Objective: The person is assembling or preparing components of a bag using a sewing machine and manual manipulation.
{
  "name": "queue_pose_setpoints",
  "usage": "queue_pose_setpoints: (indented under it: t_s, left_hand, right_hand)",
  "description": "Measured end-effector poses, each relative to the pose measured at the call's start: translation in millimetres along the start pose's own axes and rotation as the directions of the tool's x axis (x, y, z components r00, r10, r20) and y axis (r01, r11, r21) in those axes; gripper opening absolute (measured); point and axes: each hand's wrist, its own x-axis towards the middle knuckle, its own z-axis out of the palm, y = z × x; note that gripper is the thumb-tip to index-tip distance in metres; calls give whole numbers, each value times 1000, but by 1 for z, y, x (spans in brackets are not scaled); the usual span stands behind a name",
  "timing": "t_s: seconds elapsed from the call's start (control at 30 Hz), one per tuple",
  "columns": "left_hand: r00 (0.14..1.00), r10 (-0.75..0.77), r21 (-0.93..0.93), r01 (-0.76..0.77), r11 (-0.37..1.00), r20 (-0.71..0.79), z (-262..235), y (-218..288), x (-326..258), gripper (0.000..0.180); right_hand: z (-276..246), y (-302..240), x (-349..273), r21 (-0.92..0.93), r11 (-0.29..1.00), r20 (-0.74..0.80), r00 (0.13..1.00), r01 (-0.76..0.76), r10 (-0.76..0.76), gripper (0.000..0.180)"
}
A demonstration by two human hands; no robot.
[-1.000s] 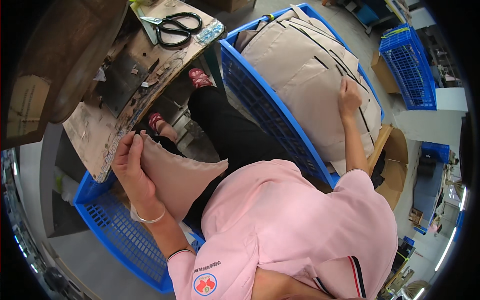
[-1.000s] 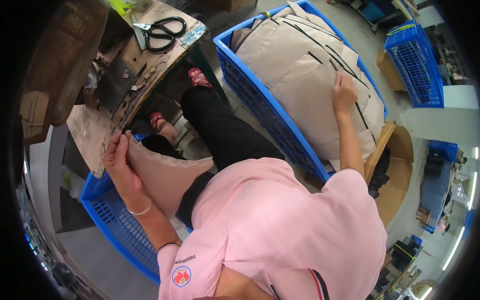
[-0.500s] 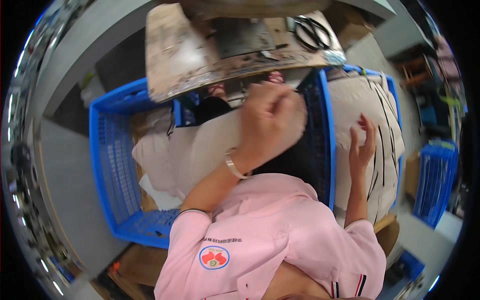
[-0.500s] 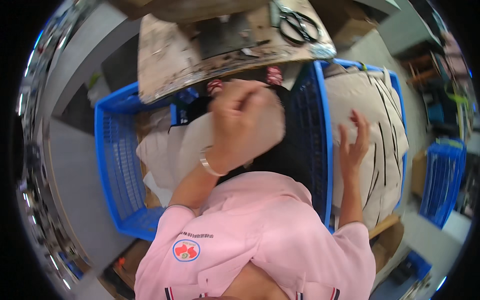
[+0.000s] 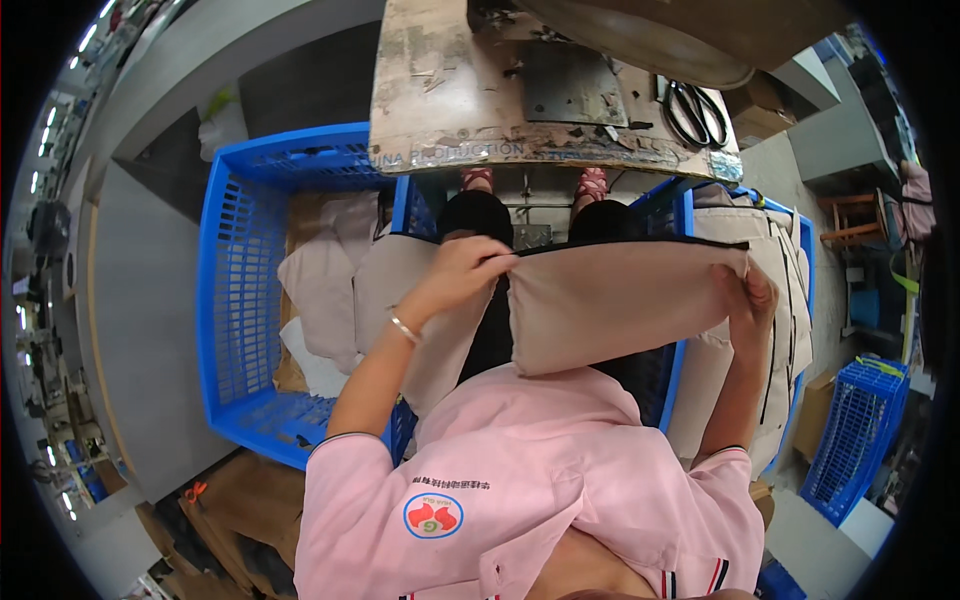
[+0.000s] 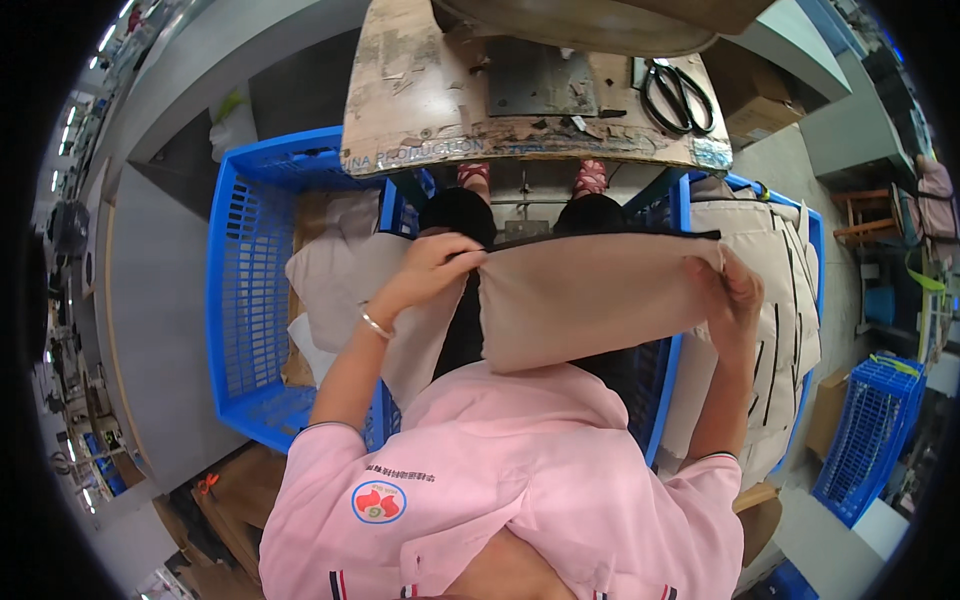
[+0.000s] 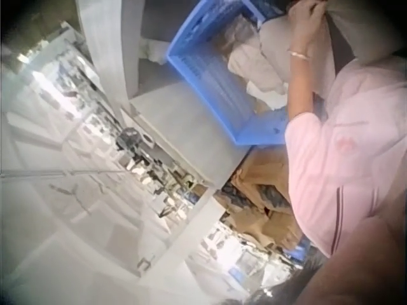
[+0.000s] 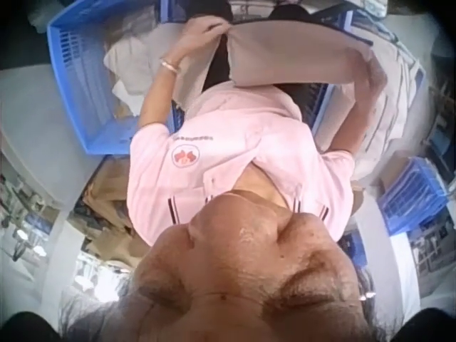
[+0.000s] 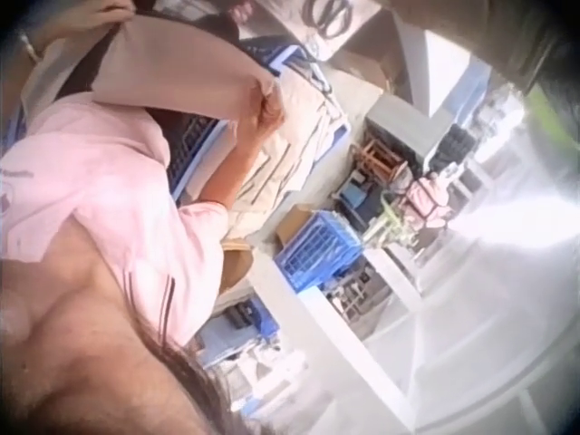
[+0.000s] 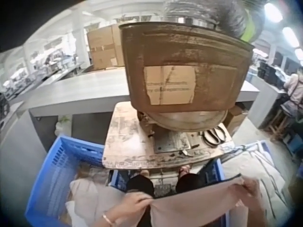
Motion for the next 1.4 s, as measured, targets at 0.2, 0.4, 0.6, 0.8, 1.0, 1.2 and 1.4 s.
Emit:
queue_pose_setpoints:
  t_s: [0.2, 0.4, 0.6, 0.8, 1.0, 1.2, 1.4]
  left_hand:
    - [1000, 9, -119, -9, 993, -8, -25, 61, 7, 13]
    - [969, 208, -216, -177, 960, 133, -15, 140, 28, 13]
    - [982, 186, -24, -185, 982, 17, -24, 136, 61, 12]
    - [1000, -15, -273, 21, 962, 24, -34, 110, 107, 17]
    - [997, -69, -396, 80, 915, 42, -57, 106, 146, 13]
    - [995, -94, -548, 65, 834, -25, -63, 103, 163, 24]
    - [987, -129, -599, 44, 799, -100, -73, 108, 166, 40]
  right_hand:
    - [19, -1, 27, -597, 742, -136, 872, 307, -470, 55]
    - [78, -28, 34, -189, 765, 315, 776, 616, -547, 55]
    - [46, -40, 54, -104, 792, 242, 788, 601, -566, 14]
    - [31, -55, 113, -517, 535, 222, 708, 669, -670, 10]
    - [39, -61, 166, -344, 739, 202, 814, 580, -545, 14]
    - [42, -42, 200, -88, 920, 231, 906, 382, -354, 18]
    - [42, -64, 200, 132, 930, 215, 906, 343, -364, 17]
